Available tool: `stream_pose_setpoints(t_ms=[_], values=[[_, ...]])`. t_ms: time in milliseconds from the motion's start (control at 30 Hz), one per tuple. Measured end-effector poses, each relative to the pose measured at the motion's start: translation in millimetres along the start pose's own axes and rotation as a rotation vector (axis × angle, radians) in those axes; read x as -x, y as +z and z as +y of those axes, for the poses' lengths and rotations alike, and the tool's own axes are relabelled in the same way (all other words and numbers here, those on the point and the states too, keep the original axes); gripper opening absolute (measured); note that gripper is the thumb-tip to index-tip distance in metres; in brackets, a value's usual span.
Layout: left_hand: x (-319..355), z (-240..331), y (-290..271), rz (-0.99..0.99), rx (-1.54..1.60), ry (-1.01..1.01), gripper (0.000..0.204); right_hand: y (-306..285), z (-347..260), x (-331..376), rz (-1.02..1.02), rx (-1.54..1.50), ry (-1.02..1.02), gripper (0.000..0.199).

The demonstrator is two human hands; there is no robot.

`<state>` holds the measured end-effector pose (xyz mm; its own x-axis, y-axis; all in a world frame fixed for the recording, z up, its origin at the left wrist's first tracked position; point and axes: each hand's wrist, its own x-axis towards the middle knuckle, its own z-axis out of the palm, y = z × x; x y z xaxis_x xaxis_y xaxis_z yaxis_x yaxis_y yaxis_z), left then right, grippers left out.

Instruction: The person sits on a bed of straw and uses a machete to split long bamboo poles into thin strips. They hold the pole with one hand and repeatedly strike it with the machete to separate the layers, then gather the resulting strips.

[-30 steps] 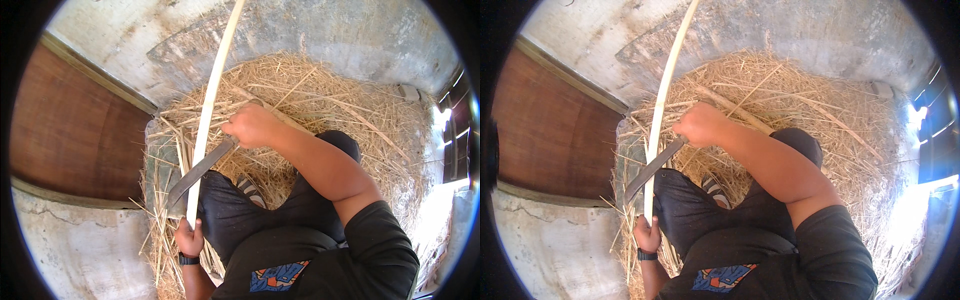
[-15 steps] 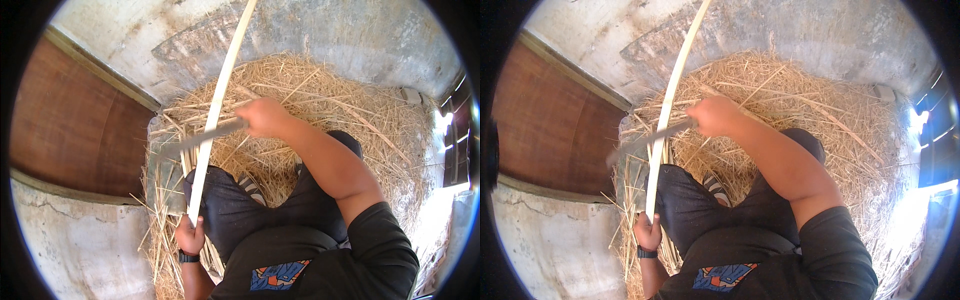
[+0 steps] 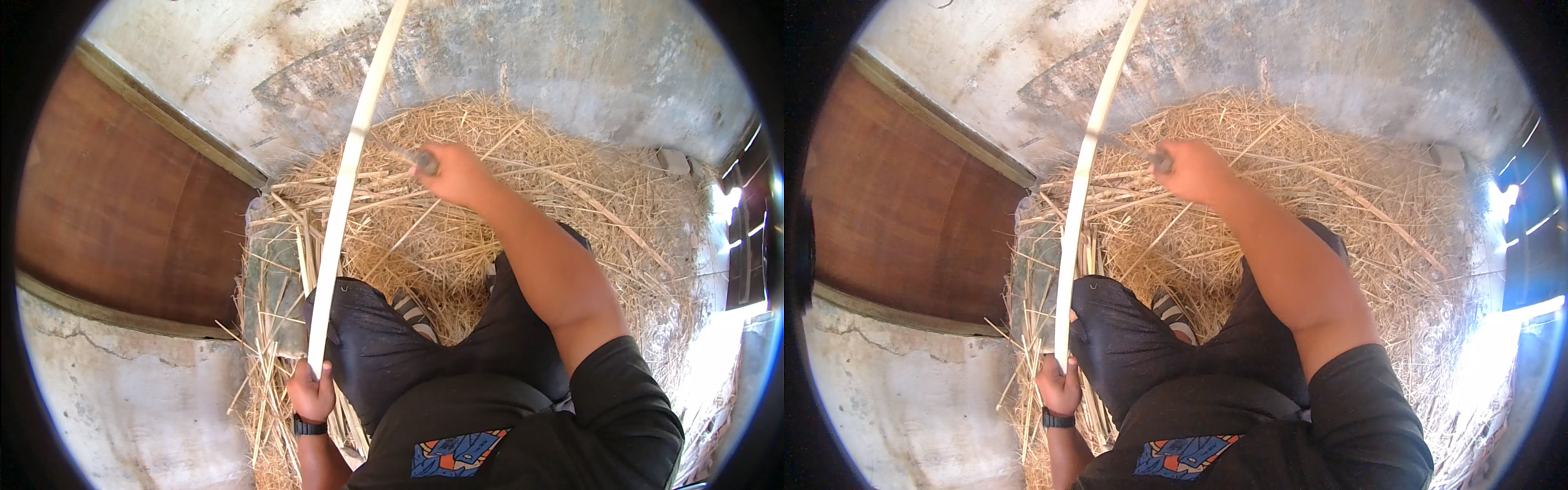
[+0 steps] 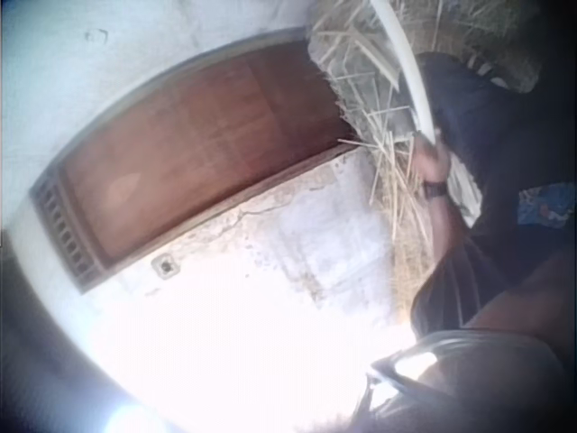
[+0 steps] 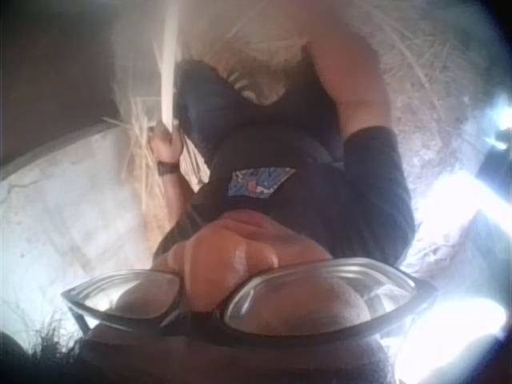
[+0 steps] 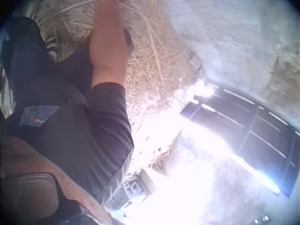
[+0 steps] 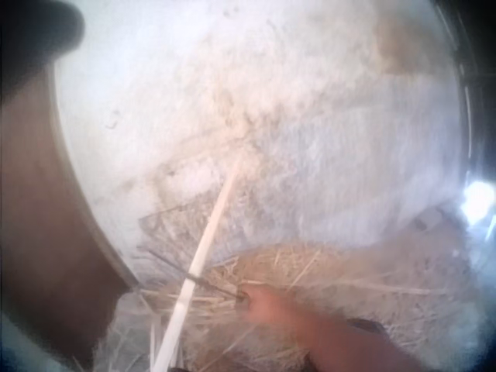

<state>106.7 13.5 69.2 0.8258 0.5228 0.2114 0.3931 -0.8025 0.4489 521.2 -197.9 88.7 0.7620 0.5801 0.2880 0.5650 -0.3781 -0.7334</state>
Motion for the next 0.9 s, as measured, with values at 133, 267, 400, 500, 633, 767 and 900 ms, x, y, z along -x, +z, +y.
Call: stream_pose_setpoints(t_ms=[133, 267, 400, 500, 633, 767, 900], values=[[-6.7, 0.8, 7.9, 0.037, 0.061, -0.003, 0.035, 17.0, -25.7, 14.0, -0.121, 0.281, -0.492, 0.011], [-6.7, -1.7, 5.2, 0.037, 0.009, 0.057, 0.033, 16.3, -29.1, 12.4, 0.054, 0.358, -0.74, 0.012], [0.0, -10.5, -0.8, 0.087, 0.02, 0.101, 0.022, -3.9, -0.8, -9.2, 0.088, 0.209, -0.136, 0.013], [4.1, -15.2, -0.3, 0.059, 0.038, 0.075, 0.025, -16.4, -2.1, -7.2, 0.192, 0.219, 0.041, 0.014], [-0.2, -1.0, 8.3, -0.053, 0.108, -0.004, 0.029, 8.9, 11.3, 2.2, 0.182, 0.375, -0.35, 0.017], [-3.6, -2.0, 8.4, -0.019, 0.005, 0.043, 0.029, 11.8, -31.4, 9.9, 0.053, 0.514, -0.621, 0.016], [-0.8, -1.3, -0.7, 0.031, -0.188, 0.05, 0.03, -2.5, 4.0, -2.6, 0.074, 0.34, -0.22, 0.013]])
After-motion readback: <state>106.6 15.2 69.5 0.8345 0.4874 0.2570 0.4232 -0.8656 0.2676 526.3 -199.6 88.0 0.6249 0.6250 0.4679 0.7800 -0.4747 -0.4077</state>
